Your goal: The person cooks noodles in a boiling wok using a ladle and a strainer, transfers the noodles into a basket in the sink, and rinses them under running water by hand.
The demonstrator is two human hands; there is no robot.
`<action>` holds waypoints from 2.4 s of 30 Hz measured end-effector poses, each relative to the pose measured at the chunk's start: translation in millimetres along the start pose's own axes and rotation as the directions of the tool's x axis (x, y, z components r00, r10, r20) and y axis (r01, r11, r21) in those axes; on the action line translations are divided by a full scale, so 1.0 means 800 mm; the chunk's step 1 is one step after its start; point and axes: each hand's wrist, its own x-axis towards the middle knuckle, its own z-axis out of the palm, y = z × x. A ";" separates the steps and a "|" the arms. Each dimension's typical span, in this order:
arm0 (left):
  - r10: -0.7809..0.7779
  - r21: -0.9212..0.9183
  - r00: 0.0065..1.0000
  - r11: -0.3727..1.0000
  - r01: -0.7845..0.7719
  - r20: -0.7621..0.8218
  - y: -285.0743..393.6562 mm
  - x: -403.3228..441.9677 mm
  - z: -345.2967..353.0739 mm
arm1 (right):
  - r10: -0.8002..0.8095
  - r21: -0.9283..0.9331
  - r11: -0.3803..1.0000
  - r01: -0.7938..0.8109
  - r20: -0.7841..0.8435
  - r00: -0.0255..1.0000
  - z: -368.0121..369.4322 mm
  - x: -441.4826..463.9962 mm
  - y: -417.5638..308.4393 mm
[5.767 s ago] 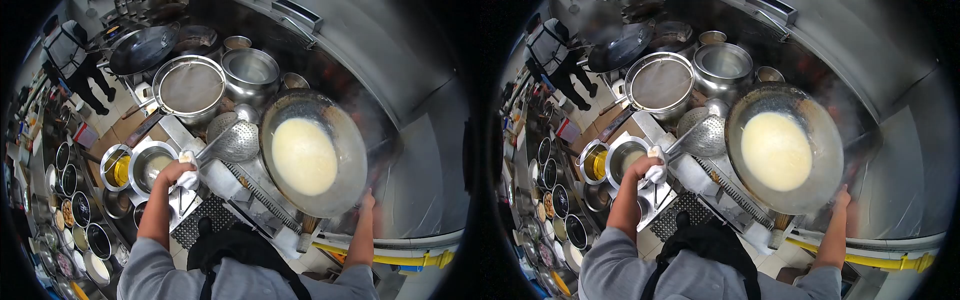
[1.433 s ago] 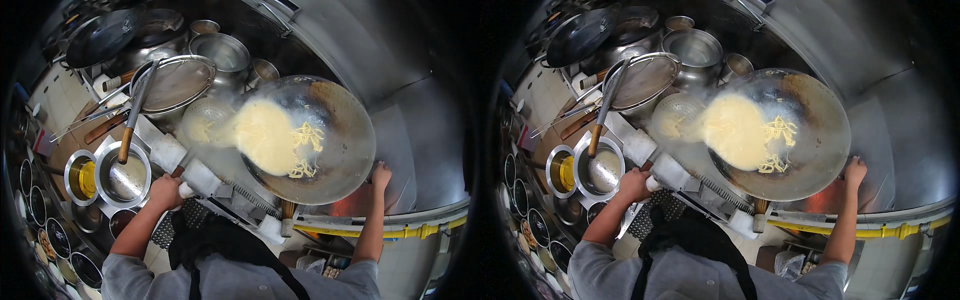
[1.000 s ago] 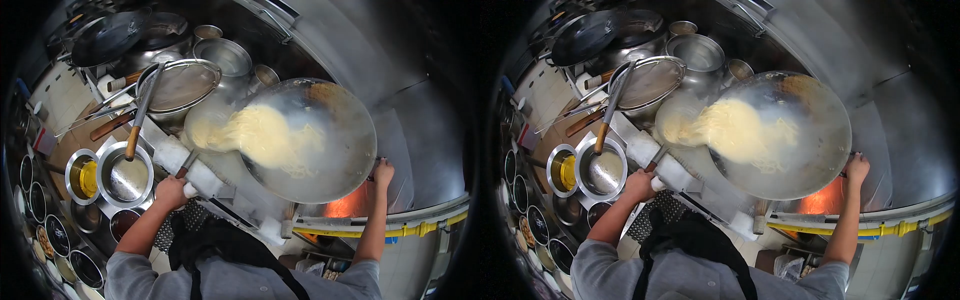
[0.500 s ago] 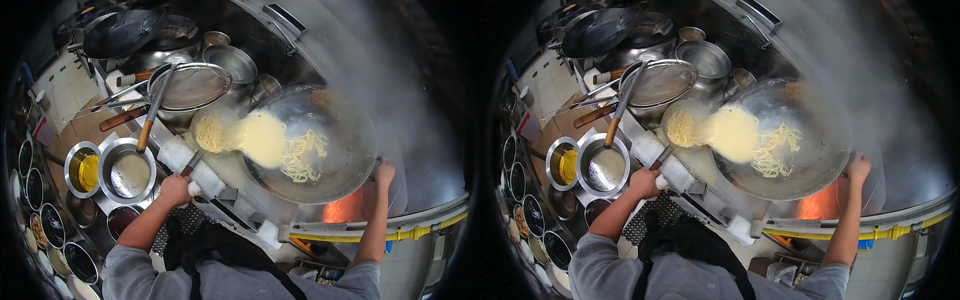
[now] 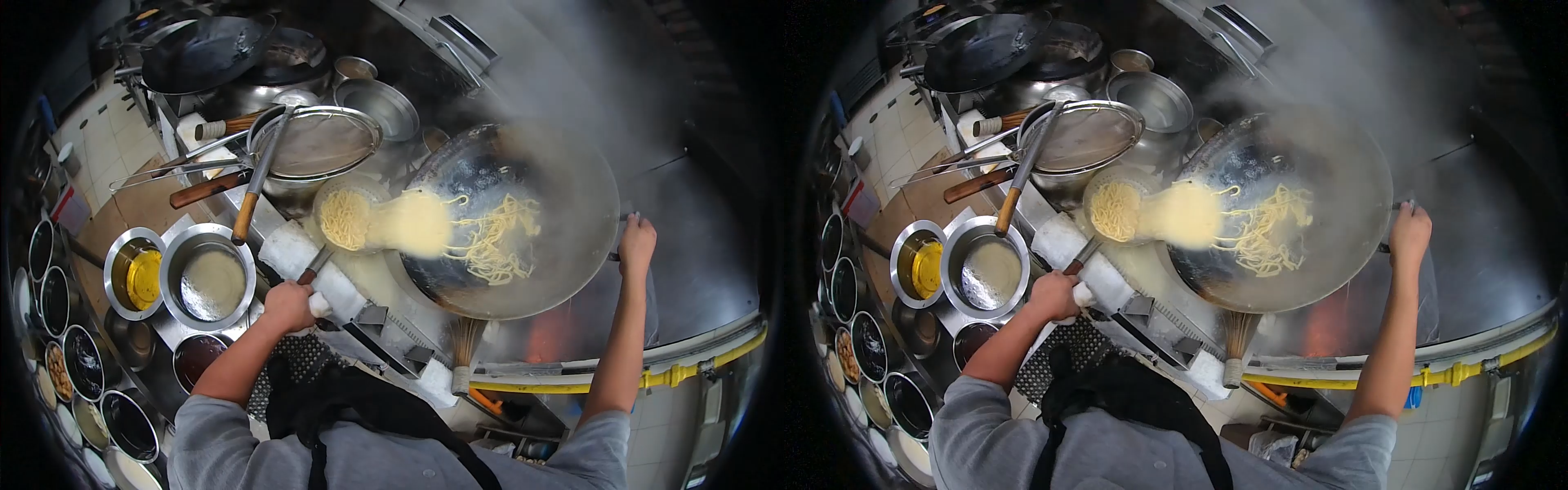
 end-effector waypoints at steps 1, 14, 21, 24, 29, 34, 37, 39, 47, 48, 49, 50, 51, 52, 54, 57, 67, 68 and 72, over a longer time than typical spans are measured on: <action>0.008 0.000 1.000 1.000 -0.008 0.003 -0.001 0.000 -0.001 | -0.003 0.004 1.000 0.003 -0.006 1.000 0.000 0.004 -0.010; -0.014 -0.017 1.000 1.000 0.014 -0.001 0.000 0.002 0.011 | -0.115 -0.217 0.969 0.118 0.026 0.993 0.011 0.045 -0.048; -0.026 -0.058 0.999 0.998 0.029 0.043 0.007 0.001 -0.003 | 0.232 0.009 0.972 -0.235 0.116 0.966 0.075 0.057 0.172; -0.052 -0.056 0.994 0.997 0.058 0.097 0.014 0.007 -0.011 | 0.335 0.050 0.938 -0.344 0.135 0.933 0.113 0.015 0.300; -0.059 -0.051 0.992 0.997 0.065 0.112 0.019 0.007 -0.014 | 0.490 0.343 0.756 -0.557 0.267 0.830 0.108 -0.124 0.316; 0.014 -0.226 0.986 0.974 0.024 0.167 -0.010 0.043 0.022 | 0.709 0.385 0.512 -0.767 0.315 0.631 0.098 -0.208 0.296; 0.191 -0.816 0.845 0.431 0.385 0.499 -0.029 0.053 0.007 | 0.725 0.508 0.350 -0.787 0.385 0.571 0.099 -0.230 0.295; 0.433 -0.863 0.777 0.005 0.505 0.457 -0.050 0.072 0.023 | 0.771 0.591 0.168 -0.789 0.420 0.479 0.103 -0.261 0.287; -0.006 -0.926 0.939 0.161 0.341 0.345 -0.010 0.097 0.059 | 0.707 0.299 -0.205 -0.932 0.704 0.070 0.113 -0.415 0.182; -0.008 -0.924 0.938 0.173 0.342 0.346 -0.008 0.091 0.058 | 0.660 0.291 -0.191 -0.938 0.745 0.096 0.105 -0.415 0.151; -0.014 -0.912 0.954 0.290 0.290 0.299 -0.006 0.085 0.058 | 0.619 0.282 -0.185 -0.942 0.777 0.111 0.103 -0.412 0.130; -0.009 -0.882 0.967 0.408 0.236 0.254 -0.002 0.082 0.056 | 0.582 0.260 -0.193 -0.946 0.806 0.103 0.104 -0.408 0.116; 0.001 -0.850 0.977 0.493 0.185 0.214 0.017 0.064 0.035 | 0.552 0.235 -0.216 -0.948 0.830 0.080 0.112 -0.407 0.110; -0.001 -0.855 0.977 0.484 0.188 0.215 0.022 0.054 0.027 | 0.520 0.207 -0.237 -0.949 0.853 0.057 0.120 -0.406 0.104; -0.001 -0.839 0.972 0.504 0.205 0.237 0.029 0.040 0.005 | 0.443 0.141 -0.269 -0.953 0.896 0.008 0.127 -0.431 0.096; -0.010 -0.860 0.970 0.460 0.220 0.243 0.041 0.020 -0.024 | 0.139 0.168 0.134 -0.977 0.973 0.186 0.118 -0.491 0.078; -0.097 -0.799 0.965 0.544 0.256 0.243 0.039 0.000 -0.008 | -0.395 0.340 0.904 -0.259 0.897 -0.199 0.205 -0.669 0.061; -0.094 -0.766 0.971 0.599 0.232 0.221 0.024 0.011 0.013 | -0.402 0.333 0.892 -0.306 0.895 -0.196 0.239 -0.693 0.034; -0.118 -0.805 0.962 0.528 0.271 0.247 0.035 0.028 0.040 | -0.394 0.003 0.503 -0.864 0.891 -0.226 0.184 -0.550 -0.103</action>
